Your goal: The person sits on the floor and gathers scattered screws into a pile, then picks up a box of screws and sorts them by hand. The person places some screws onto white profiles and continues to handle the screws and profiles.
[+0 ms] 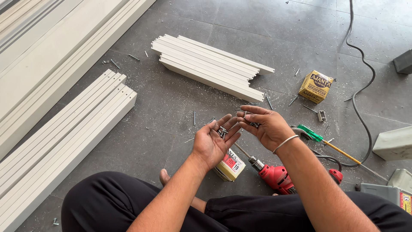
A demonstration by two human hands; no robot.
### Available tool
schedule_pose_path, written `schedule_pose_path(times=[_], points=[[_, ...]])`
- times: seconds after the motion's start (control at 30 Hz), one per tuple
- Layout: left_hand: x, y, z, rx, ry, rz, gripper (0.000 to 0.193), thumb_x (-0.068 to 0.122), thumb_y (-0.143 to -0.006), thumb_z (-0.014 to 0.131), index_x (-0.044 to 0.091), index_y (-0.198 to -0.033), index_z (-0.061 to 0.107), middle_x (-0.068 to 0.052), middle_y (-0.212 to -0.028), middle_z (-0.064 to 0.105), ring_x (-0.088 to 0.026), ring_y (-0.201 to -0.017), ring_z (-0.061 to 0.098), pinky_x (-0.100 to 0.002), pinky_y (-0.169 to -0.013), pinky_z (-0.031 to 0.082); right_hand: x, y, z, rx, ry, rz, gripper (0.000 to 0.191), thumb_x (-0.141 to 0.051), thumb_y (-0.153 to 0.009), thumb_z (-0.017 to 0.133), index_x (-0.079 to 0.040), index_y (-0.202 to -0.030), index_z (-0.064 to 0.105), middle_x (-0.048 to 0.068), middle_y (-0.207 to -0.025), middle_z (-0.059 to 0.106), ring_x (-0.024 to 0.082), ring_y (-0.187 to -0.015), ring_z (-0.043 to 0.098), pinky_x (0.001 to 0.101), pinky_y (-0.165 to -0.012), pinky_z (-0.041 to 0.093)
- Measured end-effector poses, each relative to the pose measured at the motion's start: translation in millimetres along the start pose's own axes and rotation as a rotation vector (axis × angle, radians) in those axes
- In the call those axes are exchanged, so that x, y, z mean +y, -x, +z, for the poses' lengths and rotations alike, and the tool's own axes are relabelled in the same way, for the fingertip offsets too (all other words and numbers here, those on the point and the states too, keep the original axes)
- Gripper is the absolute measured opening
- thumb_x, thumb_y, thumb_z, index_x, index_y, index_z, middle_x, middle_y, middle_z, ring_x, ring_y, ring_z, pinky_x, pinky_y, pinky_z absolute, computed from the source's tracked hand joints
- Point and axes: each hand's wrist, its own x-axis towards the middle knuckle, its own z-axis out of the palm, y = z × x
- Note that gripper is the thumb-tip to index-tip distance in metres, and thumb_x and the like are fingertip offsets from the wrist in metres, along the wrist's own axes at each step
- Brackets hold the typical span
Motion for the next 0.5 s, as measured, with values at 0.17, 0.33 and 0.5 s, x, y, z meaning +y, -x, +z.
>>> schedule_pose_path(times=[0.17, 0.33, 0.5], points=[[-1.1, -1.3, -0.5, 0.041, 0.029, 0.003, 0.047, 0.027, -0.106, 0.028, -0.003, -0.135, 0.048, -0.022, -0.134, 0.059, -0.033, -0.131, 0.056, -0.048, -0.118, 0.042, -2.6, 1.2, -0.3, 0.017, -0.068, 0.033, 0.040, 0.004, -0.094, 0.048, 0.011, -0.133, 0.056, 0.023, -0.124, 0.066, 0.024, -0.103, 0.072, 0.0313, -0.091, 0.061], [-0.6, -0.3, 2.7, 0.009, 0.033, 0.004, 0.047, 0.028, -0.106, 0.028, -0.004, -0.134, 0.048, -0.024, -0.136, 0.057, -0.034, -0.133, 0.055, -0.048, -0.119, 0.041, -7.6, 4.7, -1.4, -0.092, -0.136, 0.073, 0.053, 0.011, -0.083, 0.038, 0.013, -0.134, 0.054, 0.024, -0.125, 0.064, 0.025, -0.103, 0.074, 0.0320, -0.087, 0.059], [0.2, 3.6, 7.9, 0.060, -0.045, 0.005, 0.048, 0.029, -0.106, 0.025, -0.002, -0.134, 0.048, -0.020, -0.133, 0.058, -0.029, -0.130, 0.056, -0.046, -0.116, 0.045, -8.8, 8.1, 0.2, -0.130, -0.064, 0.057, 0.050, 0.015, -0.087, 0.044, 0.012, -0.137, 0.052, 0.024, -0.126, 0.063, 0.024, -0.107, 0.072, 0.0266, -0.089, 0.057]])
